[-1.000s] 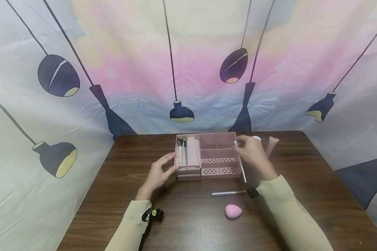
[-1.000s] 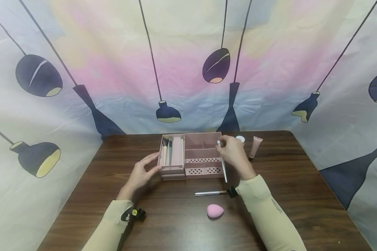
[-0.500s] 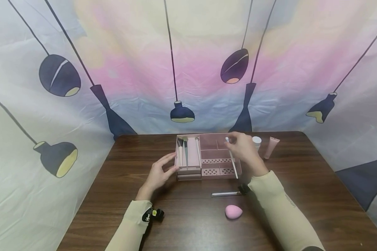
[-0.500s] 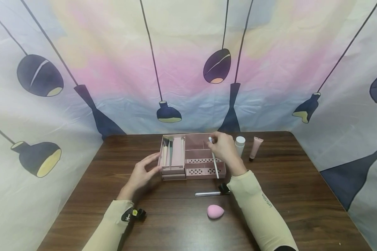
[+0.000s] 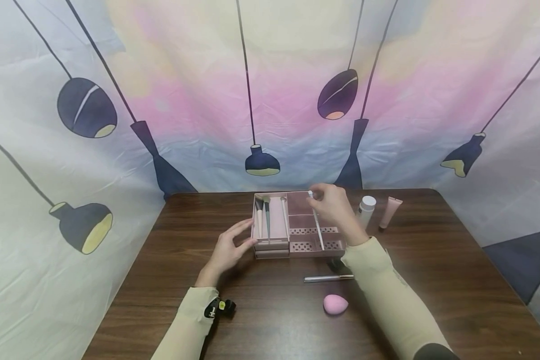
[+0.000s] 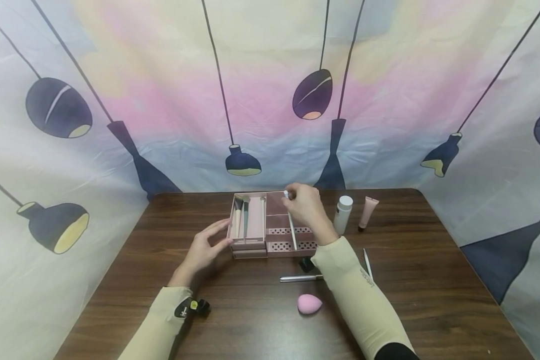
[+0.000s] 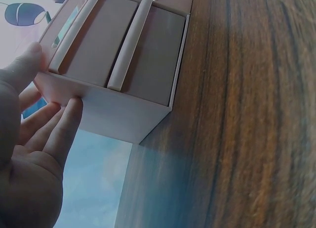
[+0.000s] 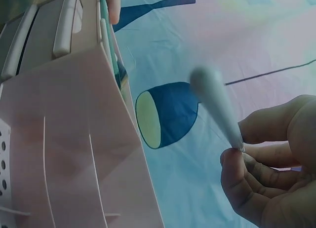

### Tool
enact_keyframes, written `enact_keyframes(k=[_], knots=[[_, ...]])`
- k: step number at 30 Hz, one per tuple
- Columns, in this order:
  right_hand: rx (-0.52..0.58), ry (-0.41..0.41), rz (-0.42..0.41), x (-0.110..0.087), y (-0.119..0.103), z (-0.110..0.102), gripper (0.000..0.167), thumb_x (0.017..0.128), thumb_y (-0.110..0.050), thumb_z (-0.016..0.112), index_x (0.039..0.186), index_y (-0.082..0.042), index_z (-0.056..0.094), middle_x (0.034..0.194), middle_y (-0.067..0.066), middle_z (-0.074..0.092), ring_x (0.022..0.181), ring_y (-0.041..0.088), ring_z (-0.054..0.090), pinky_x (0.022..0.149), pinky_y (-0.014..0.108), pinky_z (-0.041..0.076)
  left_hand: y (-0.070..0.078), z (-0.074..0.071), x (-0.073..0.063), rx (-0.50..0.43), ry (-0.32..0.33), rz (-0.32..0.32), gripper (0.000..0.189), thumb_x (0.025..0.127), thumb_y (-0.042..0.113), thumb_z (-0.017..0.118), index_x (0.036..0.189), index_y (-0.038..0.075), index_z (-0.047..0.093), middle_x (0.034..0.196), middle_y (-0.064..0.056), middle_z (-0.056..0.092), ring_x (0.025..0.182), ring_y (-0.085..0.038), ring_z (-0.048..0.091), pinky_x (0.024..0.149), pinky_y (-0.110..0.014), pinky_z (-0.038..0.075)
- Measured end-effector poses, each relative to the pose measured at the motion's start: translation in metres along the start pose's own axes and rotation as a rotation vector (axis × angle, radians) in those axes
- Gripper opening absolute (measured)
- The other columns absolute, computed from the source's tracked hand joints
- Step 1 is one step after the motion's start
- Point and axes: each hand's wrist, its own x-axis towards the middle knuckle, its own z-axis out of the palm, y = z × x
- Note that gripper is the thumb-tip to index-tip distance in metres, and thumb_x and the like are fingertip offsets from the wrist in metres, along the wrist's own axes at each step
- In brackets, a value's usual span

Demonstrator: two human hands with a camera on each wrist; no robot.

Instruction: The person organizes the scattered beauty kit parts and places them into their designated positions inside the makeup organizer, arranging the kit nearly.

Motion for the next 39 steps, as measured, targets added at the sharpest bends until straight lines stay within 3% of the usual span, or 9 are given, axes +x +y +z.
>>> enact_keyframes(k=[21,30,39], knots=[[-0.005,-0.009,-0.036,0.021,-0.032,0.023,0.030,0.088,-0.024,0.069,0.115,-0.010,0.071,0.096,0.006,0.074,0.088,0.024,0.068,0.083,0.040,0.055,0.000,0.000,0.000,-0.002,0.004,0.012,0.053,0.088,0.019,0.074,0.137,0.012,0.057,0.140,-0.008,0.056,0.129,-0.027,0.053,0.107,-0.045,0.044],[0.053,-0.055,0.028,0.030,-0.038,0.038,0.035,0.088,-0.022,0.069,0.120,-0.008,0.068,0.100,0.007,0.073,0.091,0.024,0.068,0.084,0.038,0.057,0.002,0.000,0.001,0.019,0.009,0.009,0.053,0.086,0.020,0.075,0.135,0.012,0.059,0.139,-0.008,0.057,0.129,-0.027,0.053,0.107,-0.043,0.044],[0.044,-0.062,0.061,0.040,-0.034,0.056,0.030,0.088,-0.022,0.071,0.114,-0.007,0.069,0.099,0.008,0.072,0.091,0.025,0.067,0.083,0.038,0.057,0.002,-0.001,0.001,0.020,0.003,0.016,0.053,0.087,0.020,0.075,0.136,0.011,0.058,0.139,-0.009,0.057,0.128,-0.027,0.054,0.106,-0.044,0.046]])
